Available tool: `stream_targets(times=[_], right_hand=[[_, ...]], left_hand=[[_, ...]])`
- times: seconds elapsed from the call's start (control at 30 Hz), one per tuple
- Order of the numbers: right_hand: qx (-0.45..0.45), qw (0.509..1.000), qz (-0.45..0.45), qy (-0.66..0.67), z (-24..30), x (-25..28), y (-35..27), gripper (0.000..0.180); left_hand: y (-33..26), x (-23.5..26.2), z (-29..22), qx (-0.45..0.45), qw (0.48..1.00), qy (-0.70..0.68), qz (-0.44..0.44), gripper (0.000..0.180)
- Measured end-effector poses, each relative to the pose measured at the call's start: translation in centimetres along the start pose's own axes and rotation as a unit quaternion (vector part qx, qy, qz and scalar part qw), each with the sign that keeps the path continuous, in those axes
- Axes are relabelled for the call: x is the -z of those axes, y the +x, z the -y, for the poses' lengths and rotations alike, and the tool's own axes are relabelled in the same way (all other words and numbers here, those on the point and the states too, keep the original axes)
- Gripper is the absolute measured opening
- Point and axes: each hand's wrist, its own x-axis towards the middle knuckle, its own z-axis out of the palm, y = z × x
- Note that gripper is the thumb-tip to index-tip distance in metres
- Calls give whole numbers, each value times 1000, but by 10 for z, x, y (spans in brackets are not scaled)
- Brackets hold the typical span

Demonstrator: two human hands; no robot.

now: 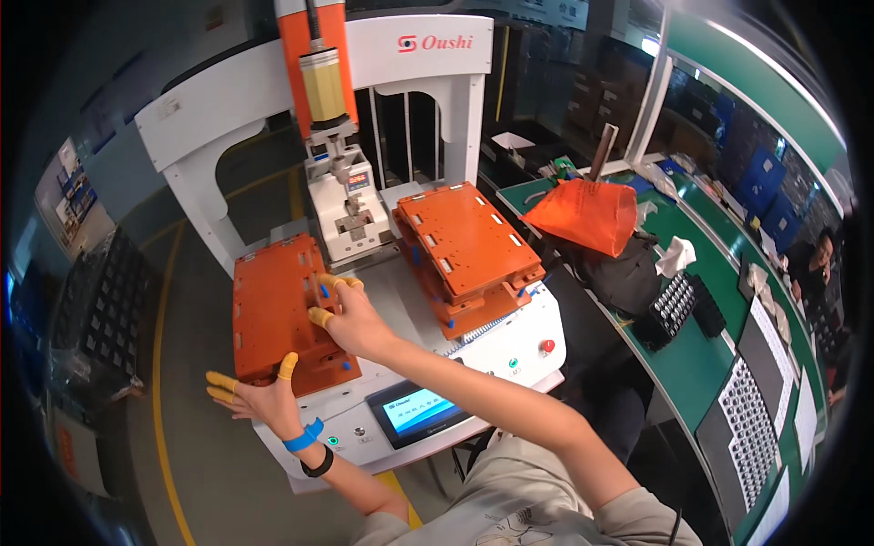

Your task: The person places small white square components onto an orange plastic jig at a factory workstation. They handle the components one by one, positioning them into specific slots on the jig. The person also briefly interacts with a white machine labeled 'Qushi' to the left, placing the jig onto it before returning to the manual placement task.

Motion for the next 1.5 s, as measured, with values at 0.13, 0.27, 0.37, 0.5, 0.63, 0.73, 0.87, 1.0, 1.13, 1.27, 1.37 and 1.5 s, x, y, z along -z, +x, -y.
stream_targets(times=[0.13,0.27,0.37,0.5,0.63,0.73,0.87,1.0,1.13,1.27,1.37,1.5], right_hand=[[210,973,35,-88,6,98,-51,38],[63,992,-34,103,-17,205,-83,32],[-67,980,147,120,-32,246,-99,33],[-119,973,86,180,-61,230,-91,36],[-156,979,-11,129,-85,212,-66,43],[-196,967,-1,164,-86,202,-63,51],[-187,956,-92,205,-95,196,-61,54],[-223,947,-44,229,-99,202,-59,49],[-215,946,-51,235,-95,205,-59,45],[-204,948,-107,221,-99,195,-55,47],[-165,953,-144,207,-95,191,-48,48],[-132,958,-141,210,-54,211,-41,51]], left_hand=[[-22,-3,29,-66,989,-124,-53,117],[-88,3,68,-123,984,-111,58,88],[-145,1,121,-81,981,-7,178,84],[-201,-12,158,-31,972,17,231,78],[-217,-10,130,13,972,-45,232,76],[-221,-1,125,-19,973,-38,227,74],[-215,10,113,-9,974,-73,214,74],[-207,14,105,13,976,-73,204,75],[-214,24,37,-31,971,-143,189,75],[-224,19,-23,-75,921,-276,263,61],[-218,21,-74,-1,818,-434,379,30],[-190,17,-119,68,725,-506,462,27]])
